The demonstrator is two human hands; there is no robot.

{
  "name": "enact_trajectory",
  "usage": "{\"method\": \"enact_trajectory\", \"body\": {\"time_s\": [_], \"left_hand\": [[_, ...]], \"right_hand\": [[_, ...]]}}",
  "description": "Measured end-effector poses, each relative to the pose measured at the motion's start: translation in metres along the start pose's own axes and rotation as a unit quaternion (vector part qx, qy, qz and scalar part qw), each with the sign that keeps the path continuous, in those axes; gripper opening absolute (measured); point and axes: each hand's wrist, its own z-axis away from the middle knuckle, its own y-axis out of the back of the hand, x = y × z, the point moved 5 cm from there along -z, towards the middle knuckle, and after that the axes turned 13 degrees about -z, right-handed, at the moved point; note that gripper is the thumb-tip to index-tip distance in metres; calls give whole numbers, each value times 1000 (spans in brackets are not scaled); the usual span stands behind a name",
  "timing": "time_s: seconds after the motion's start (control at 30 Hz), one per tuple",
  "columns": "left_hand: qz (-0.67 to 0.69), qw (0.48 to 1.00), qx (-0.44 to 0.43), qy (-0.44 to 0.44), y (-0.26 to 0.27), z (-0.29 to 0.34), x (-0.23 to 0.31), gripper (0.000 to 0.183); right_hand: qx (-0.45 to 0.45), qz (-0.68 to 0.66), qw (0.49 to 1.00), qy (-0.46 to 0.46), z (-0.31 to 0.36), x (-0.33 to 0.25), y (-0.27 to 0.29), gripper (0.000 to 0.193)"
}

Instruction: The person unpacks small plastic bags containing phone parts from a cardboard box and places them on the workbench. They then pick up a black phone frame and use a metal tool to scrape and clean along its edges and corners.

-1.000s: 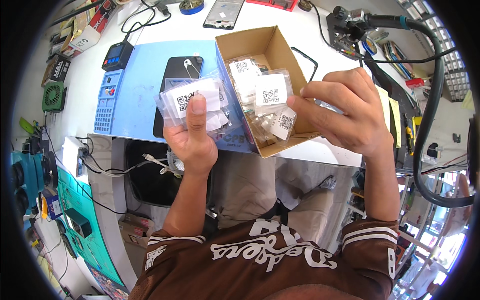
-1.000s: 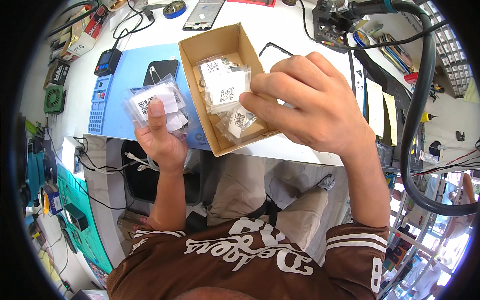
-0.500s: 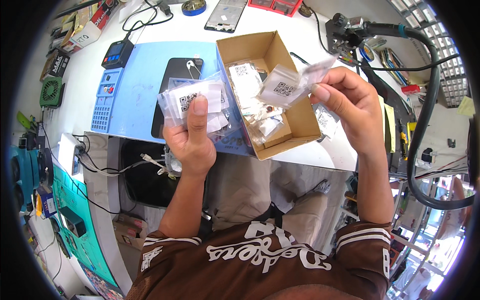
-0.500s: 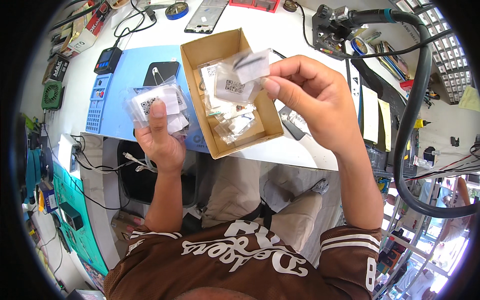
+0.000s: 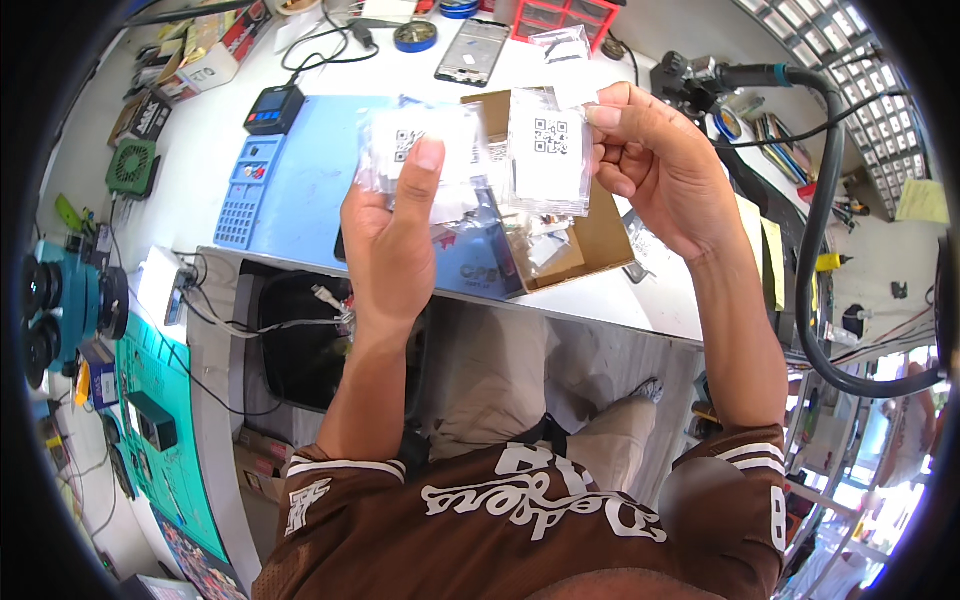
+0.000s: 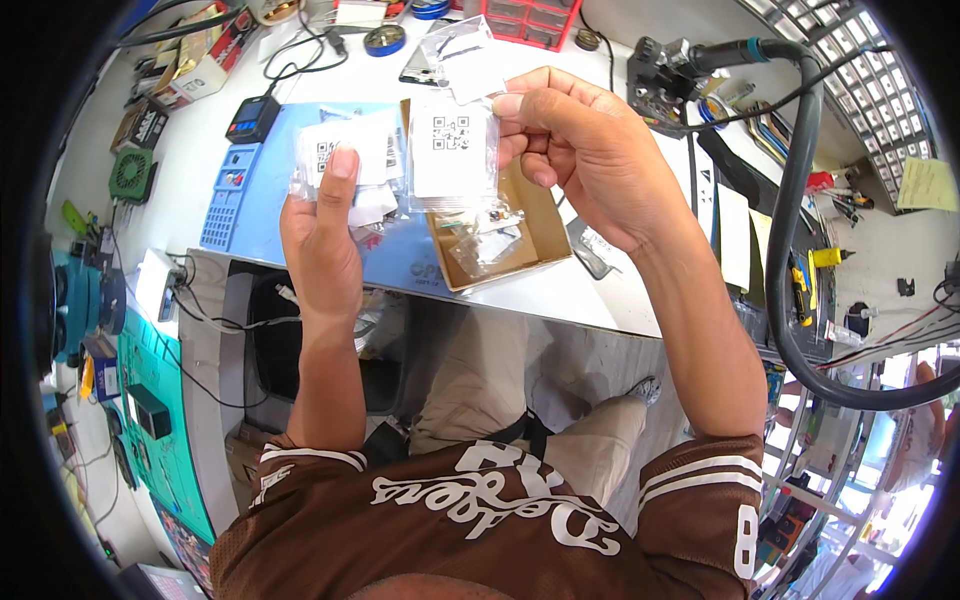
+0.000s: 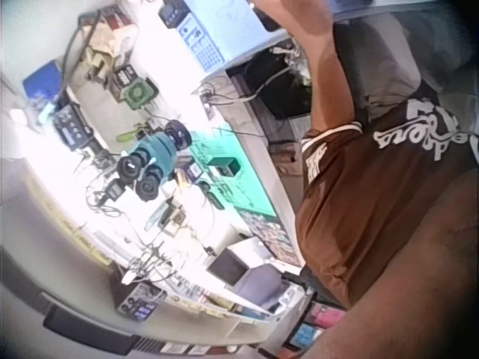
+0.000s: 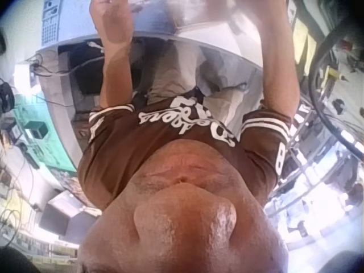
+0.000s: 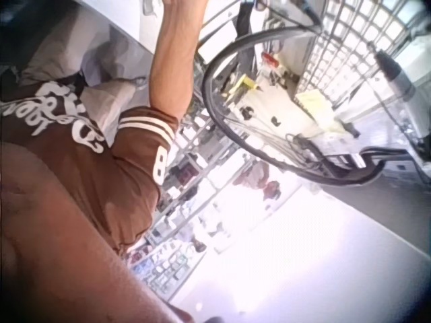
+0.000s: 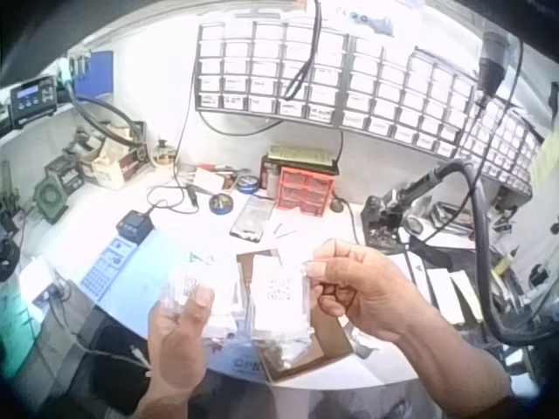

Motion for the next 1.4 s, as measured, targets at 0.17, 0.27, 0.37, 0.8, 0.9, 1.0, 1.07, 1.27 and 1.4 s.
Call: {"method": "enact_trajectory", "body": {"time_s": [0.17,0.27,0.37,0.8,0.9,1.0,1.07,1.27,1.4], "left_hand": [[-9,994,-84,76,-1,5,31,39],[-26,994,-83,72,-3,3,31,36],[-17,997,-61,38,-6,-2,26,34],[-4,999,-36,21,-13,9,39,35],[47,998,-35,-13,-22,15,44,33],[58,998,-39,-2,-24,18,48,31],[43,998,-53,-4,-23,18,48,31],[49,997,-45,-28,-24,17,45,29],[31,999,-40,-6,-21,17,46,31]], "right_hand": [[1,33,999,17,-7,5,-27,14],[7,57,998,21,-9,10,-30,14],[52,64,996,42,-9,12,-31,17],[28,357,933,34,30,-9,-44,34],[11,215,975,49,26,-1,-48,26],[42,143,988,50,26,3,-38,25],[51,135,989,44,30,2,-37,24],[47,130,990,25,32,4,-27,28],[70,44,996,44,35,2,-18,29]]}}
